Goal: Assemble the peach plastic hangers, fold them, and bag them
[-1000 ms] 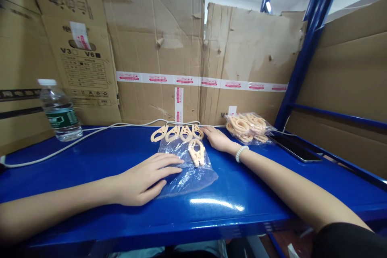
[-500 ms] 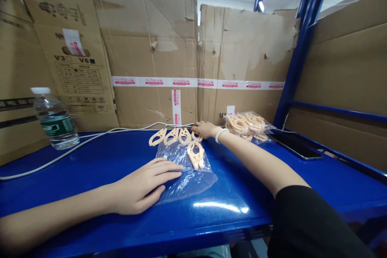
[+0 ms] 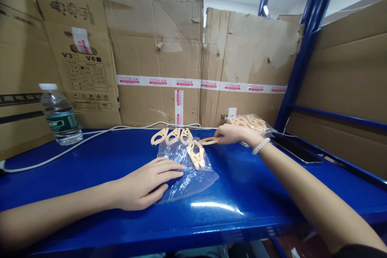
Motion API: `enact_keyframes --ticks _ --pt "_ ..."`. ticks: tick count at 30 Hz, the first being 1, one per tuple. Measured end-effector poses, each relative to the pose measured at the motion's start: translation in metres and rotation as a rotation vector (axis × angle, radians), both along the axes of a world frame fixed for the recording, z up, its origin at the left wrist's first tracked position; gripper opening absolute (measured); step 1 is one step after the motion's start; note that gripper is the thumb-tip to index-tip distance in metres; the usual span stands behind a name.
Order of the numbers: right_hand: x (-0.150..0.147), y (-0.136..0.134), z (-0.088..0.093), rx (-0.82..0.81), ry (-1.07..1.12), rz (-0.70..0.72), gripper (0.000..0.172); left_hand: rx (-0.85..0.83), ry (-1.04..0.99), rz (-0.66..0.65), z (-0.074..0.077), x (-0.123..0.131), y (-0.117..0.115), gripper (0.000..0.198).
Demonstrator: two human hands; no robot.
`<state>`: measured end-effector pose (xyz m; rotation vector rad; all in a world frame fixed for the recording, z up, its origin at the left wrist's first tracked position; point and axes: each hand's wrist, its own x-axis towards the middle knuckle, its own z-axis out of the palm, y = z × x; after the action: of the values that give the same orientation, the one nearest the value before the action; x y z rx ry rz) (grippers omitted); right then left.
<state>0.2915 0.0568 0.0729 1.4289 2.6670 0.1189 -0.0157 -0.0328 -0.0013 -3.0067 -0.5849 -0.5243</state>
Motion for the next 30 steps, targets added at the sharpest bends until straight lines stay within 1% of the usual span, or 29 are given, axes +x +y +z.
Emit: enact_keyframes --ticks 2,4,7,8,10,12,13,15,16,18,20,23,25,28,30 --pt "0.008 -0.009 0.001 0.059 0.107 0.066 0.027 0.004 -0.008 -0.005 0.000 0.000 0.000 0.044" --pt "0.015 -0.013 0.001 0.136 0.210 0.102 0.029 0.009 -0.019 -0.018 0.000 0.000 0.000 0.044" --pt "0.018 -0.016 0.001 0.266 0.364 0.080 0.029 0.027 -0.035 -0.030 0.001 0.000 0.000 0.047" --pt "0.017 -0.018 0.001 0.319 0.454 0.075 0.028 0.036 -0.044 -0.025 0.001 0.000 0.001 0.048" --pt "0.009 -0.025 0.000 0.398 0.704 0.100 0.026 0.057 -0.066 -0.006 0.001 0.001 0.001 0.048" --pt "-0.003 -0.039 -0.001 0.390 0.989 0.176 0.025 0.074 -0.088 0.021 0.000 0.001 0.001 0.047" --pt "-0.010 -0.047 -0.002 0.343 1.102 0.219 0.025 0.081 -0.099 0.035 0.000 0.001 0.000 0.047" --pt "-0.021 -0.063 -0.002 0.227 1.228 0.305 0.023 0.092 -0.120 0.059 -0.002 0.001 0.000 0.047" --pt "-0.026 -0.070 -0.002 0.160 1.236 0.340 0.022 0.093 -0.129 0.068 -0.003 0.001 0.000 0.047" --pt "-0.031 -0.082 -0.001 0.065 1.191 0.413 0.020 0.092 -0.147 0.075 -0.004 0.001 0.000 0.043" --pt "-0.035 -0.091 -0.001 0.049 1.088 0.494 0.017 0.087 -0.161 0.072 -0.005 0.001 0.001 0.040" --pt "-0.043 -0.103 -0.006 0.148 0.870 0.612 0.008 0.078 -0.182 0.067 -0.007 0.002 0.002 0.044" --pt "-0.052 -0.110 -0.015 0.229 0.693 0.670 0.005 0.073 -0.199 0.054 -0.007 0.002 0.003 0.047" --pt "-0.067 -0.115 -0.036 0.428 0.384 0.731 0.019 0.074 -0.226 0.022 -0.007 0.003 0.003 0.047" --pt "-0.075 -0.114 -0.051 0.536 0.213 0.728 0.026 0.079 -0.234 -0.006 -0.008 0.003 0.003 0.047"
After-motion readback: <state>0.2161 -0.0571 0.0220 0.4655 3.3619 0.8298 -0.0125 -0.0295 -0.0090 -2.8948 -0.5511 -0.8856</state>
